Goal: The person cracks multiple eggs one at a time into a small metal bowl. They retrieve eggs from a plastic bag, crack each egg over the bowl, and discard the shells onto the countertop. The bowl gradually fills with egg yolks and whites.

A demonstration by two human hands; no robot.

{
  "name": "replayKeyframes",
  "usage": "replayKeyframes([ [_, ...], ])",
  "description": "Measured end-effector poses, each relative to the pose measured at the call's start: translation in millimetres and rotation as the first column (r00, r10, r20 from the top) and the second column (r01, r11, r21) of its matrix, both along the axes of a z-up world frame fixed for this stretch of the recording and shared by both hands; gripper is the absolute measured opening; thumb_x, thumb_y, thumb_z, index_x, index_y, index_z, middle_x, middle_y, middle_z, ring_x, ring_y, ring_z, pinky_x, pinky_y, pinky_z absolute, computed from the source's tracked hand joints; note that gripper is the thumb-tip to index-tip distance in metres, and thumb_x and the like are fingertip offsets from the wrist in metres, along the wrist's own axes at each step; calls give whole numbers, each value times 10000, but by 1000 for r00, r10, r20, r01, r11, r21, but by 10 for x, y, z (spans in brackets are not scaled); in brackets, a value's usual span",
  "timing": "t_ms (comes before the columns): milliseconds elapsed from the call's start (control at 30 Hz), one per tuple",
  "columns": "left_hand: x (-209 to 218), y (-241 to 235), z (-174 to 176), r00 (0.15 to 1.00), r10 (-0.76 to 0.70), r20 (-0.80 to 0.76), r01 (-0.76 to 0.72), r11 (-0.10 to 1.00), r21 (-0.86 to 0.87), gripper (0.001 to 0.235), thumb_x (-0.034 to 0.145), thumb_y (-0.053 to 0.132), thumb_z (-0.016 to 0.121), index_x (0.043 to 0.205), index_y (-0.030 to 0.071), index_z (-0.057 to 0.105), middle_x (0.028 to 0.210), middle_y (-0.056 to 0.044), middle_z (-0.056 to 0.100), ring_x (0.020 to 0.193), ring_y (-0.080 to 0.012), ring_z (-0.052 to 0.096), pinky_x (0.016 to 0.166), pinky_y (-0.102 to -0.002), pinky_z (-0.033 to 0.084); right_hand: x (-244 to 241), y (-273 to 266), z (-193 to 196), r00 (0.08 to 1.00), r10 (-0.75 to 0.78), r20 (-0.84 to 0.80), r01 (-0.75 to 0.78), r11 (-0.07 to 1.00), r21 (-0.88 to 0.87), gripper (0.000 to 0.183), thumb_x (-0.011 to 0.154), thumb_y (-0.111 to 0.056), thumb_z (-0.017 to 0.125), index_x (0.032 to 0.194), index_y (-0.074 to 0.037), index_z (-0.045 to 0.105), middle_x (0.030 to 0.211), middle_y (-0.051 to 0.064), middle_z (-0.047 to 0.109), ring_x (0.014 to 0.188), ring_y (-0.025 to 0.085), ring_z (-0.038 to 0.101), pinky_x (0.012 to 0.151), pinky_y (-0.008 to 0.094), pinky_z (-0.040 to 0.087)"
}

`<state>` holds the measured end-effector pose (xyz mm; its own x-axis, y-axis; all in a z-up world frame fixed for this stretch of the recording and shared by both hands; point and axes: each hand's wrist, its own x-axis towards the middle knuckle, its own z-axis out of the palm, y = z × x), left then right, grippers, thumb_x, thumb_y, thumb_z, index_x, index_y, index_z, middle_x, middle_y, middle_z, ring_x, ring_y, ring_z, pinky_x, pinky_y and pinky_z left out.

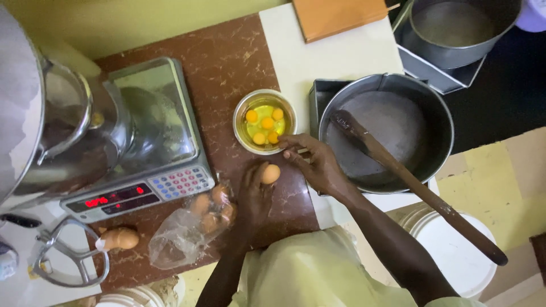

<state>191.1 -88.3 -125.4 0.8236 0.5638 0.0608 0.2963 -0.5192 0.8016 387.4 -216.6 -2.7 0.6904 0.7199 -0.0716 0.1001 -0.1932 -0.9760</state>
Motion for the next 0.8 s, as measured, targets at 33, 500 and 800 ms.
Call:
replayKeyframes([
  [33,100,62,224,1000,-6,6,6,1000,2,614,993,156,836,1590,152,692,1442,-163,672,1354,-430,695,1168,-529,583,35,24,48,1000,-6,6,6,1000,2,343,1105,-163,791,1437,-78,807,1164,232,846,1078,442,824,937,554,685],
  [500,995,1134,842,979,-173,106,202,787,-583,736,1020,265,905,1640,36,581,1461,-181,709,1067,-205,796,934,-358,729,491,562,19,994,72,84,-87,978,189,350,1147,-172,750,1484,-78,767,1207,290,821,1153,411,820,973,543,674],
  [800,1193,1200,1103,954,-273,123,299,848,-439,601,1037,153,828,1588,-12,653,1412,-207,705,1102,-268,824,905,-350,701,559,675,147,984,142,106,-153,982,108,546,1023,-65,877,1531,34,705,1271,361,794,1227,542,787,983,566,686],
])
